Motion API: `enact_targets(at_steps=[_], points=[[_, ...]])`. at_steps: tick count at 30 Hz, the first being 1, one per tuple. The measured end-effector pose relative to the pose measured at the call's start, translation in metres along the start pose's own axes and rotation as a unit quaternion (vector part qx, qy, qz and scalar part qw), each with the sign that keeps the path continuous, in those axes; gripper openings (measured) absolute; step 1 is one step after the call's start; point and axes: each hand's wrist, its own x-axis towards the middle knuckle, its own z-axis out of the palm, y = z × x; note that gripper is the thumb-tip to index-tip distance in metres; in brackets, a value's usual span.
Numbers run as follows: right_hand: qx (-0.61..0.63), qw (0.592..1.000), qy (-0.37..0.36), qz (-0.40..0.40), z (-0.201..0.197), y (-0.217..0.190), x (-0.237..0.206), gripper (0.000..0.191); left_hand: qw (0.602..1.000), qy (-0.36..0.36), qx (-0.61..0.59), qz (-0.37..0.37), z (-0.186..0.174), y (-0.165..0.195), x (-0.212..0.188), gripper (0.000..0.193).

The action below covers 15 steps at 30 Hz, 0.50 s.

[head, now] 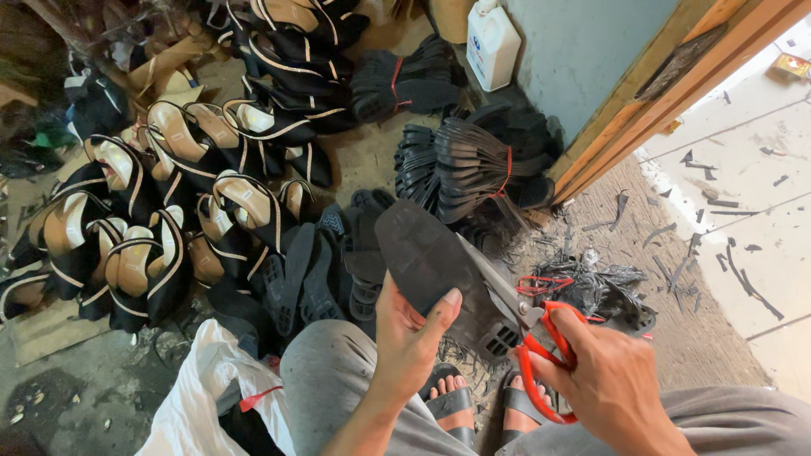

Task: The person sits on the floor and uses red-handled shears to trim the edges of black slipper soles. They hold each sole in the left hand and cut along the perimeter with the right hand, then place the trimmed sole into a white bag. The process repeats for multiple soles.

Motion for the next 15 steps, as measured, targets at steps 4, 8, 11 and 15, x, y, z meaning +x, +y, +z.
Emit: enact_targets(at_steps=[4, 8, 11, 15], points=[[0.052, 0.997, -0.044, 0.029, -0.001, 0.006, -0.001, 0.056, 1.000, 0.009, -0.018, -0.013, 0.000, 0.005, 0.002, 0.044], [0.007, 1.000, -0.018, 0.024, -0.005, 0.013, -0.001, 0.060, 0.996, 0.068, -0.048, -0.018, -0.005, 0.011, 0.008, 0.044], [-0.013, 0.992, 0.069, -0.107, -0.004, 0.014, -0.004, 0.057, 0.995, 0.084, -0.040, 0.018, -0.008, 0.009, 0.009, 0.043], [-0.036, 0.984, 0.104, -0.141, 0.003, 0.014, -0.008, 0.054, 0.995, 0.082, 0.045, 0.029, -0.004, 0.001, 0.005, 0.043]])
